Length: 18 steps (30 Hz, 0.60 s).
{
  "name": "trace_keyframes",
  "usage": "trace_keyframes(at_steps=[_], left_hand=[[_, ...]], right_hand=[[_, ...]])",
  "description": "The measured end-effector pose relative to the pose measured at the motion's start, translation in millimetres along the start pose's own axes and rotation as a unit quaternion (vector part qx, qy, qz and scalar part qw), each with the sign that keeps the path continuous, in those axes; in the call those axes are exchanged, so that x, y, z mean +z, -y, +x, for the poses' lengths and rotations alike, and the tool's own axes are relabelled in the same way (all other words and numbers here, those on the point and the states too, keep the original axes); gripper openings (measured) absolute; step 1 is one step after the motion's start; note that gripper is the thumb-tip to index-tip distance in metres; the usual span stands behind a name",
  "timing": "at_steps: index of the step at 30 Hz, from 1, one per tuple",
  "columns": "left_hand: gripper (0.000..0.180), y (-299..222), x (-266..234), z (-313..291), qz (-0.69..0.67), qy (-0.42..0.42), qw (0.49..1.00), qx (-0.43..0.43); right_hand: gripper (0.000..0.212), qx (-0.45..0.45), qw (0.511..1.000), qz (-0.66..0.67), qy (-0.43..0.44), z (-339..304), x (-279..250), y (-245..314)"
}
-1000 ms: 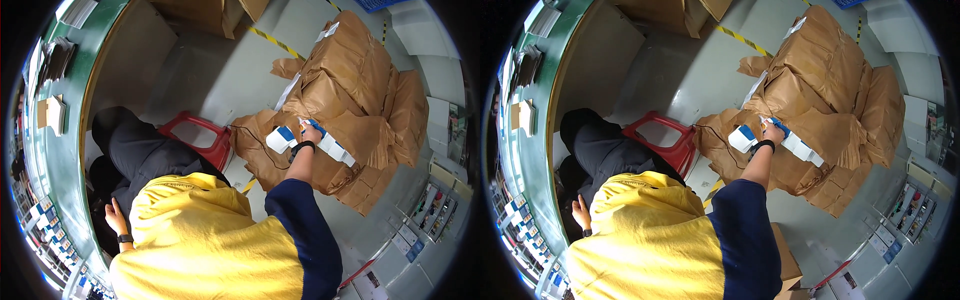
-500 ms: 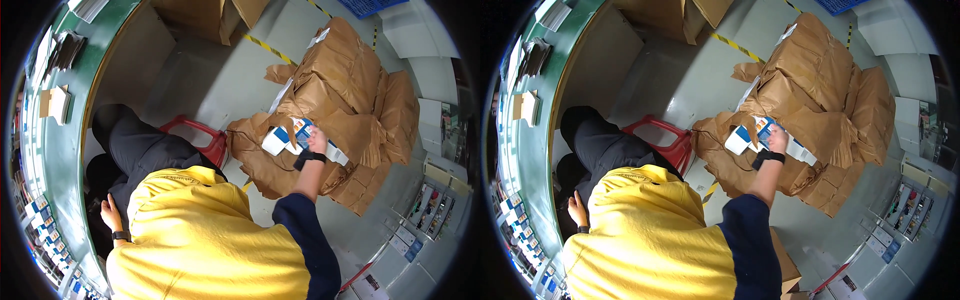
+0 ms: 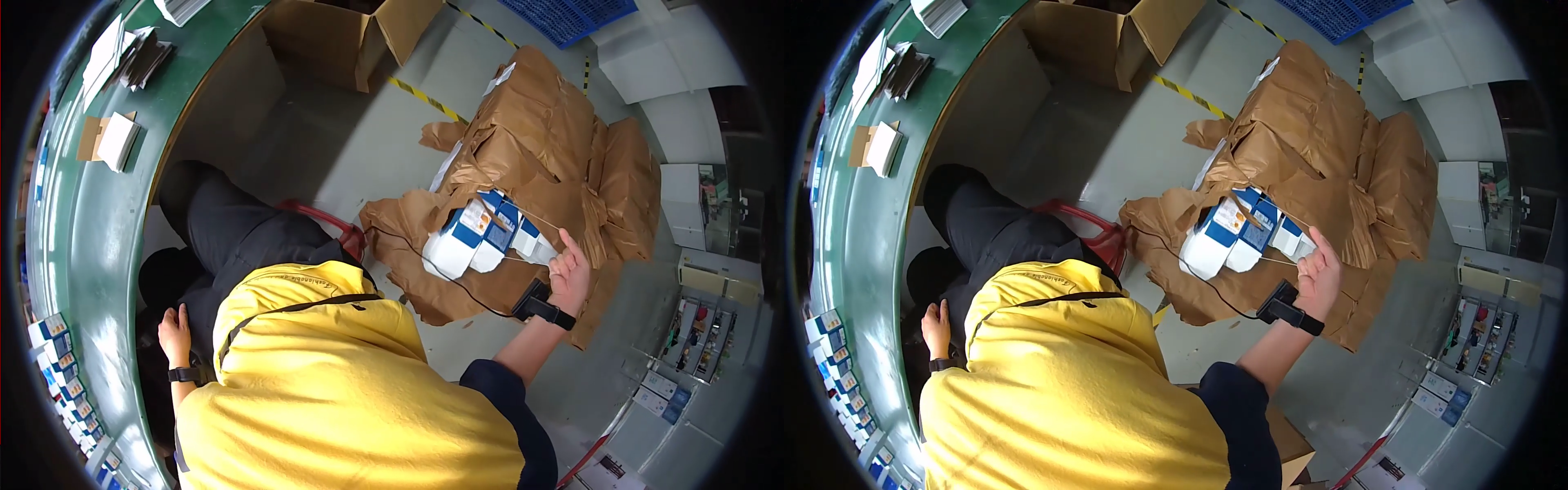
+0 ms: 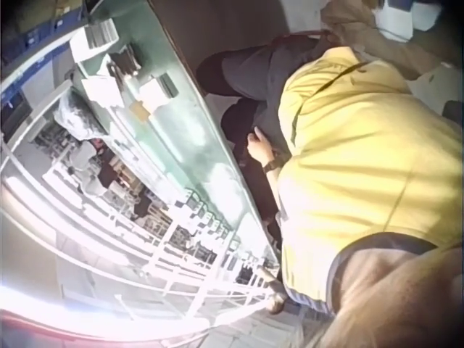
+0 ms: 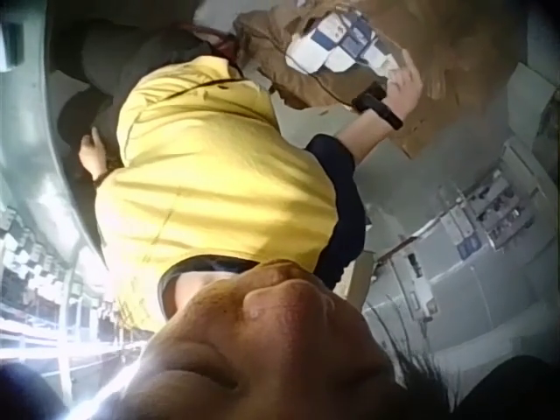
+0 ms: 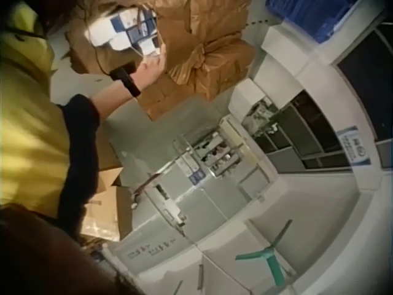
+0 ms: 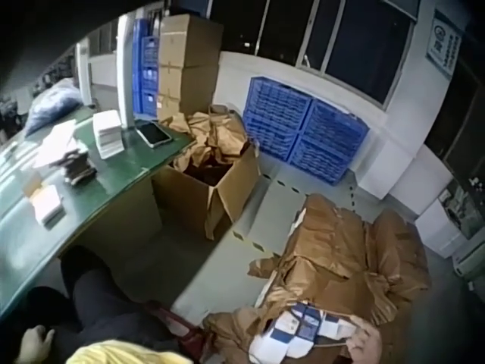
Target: The person folds blue and white boxes, inserts white paper leaflets and brown cardboard pieces into them, and places the boxes on a conveyor belt. After clearing the workspace, they gather discarded box flats from the floor and stack them on the table.
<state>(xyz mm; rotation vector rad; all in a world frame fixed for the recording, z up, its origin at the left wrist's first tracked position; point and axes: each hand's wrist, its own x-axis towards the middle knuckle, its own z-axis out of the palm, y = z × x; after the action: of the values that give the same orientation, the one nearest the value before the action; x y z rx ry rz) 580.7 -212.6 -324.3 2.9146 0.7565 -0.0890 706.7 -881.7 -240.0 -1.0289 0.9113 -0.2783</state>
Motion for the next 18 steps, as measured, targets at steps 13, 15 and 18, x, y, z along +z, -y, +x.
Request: trace_keyframes(at_steps=[13,15,18], left_hand=[[0.031,-52.8,-10.2,30.9,-0.056,0.077,0.994,0.056],[0.028,-62.0,-7.7,33.4,-0.076,0.055,0.990,0.103],[0.023,-87.5,-4.2,38.5,-0.105,0.057,0.982,0.144]], right_hand=[[0.039,-0.093,0.991,0.019,0.096,-90.4,15.6,66.1],[0.040,-0.119,0.986,0.010,0.114,-102.4,15.4,77.9],[0.040,-0.152,0.977,0.006,0.151,-109.3,5.5,102.6]])
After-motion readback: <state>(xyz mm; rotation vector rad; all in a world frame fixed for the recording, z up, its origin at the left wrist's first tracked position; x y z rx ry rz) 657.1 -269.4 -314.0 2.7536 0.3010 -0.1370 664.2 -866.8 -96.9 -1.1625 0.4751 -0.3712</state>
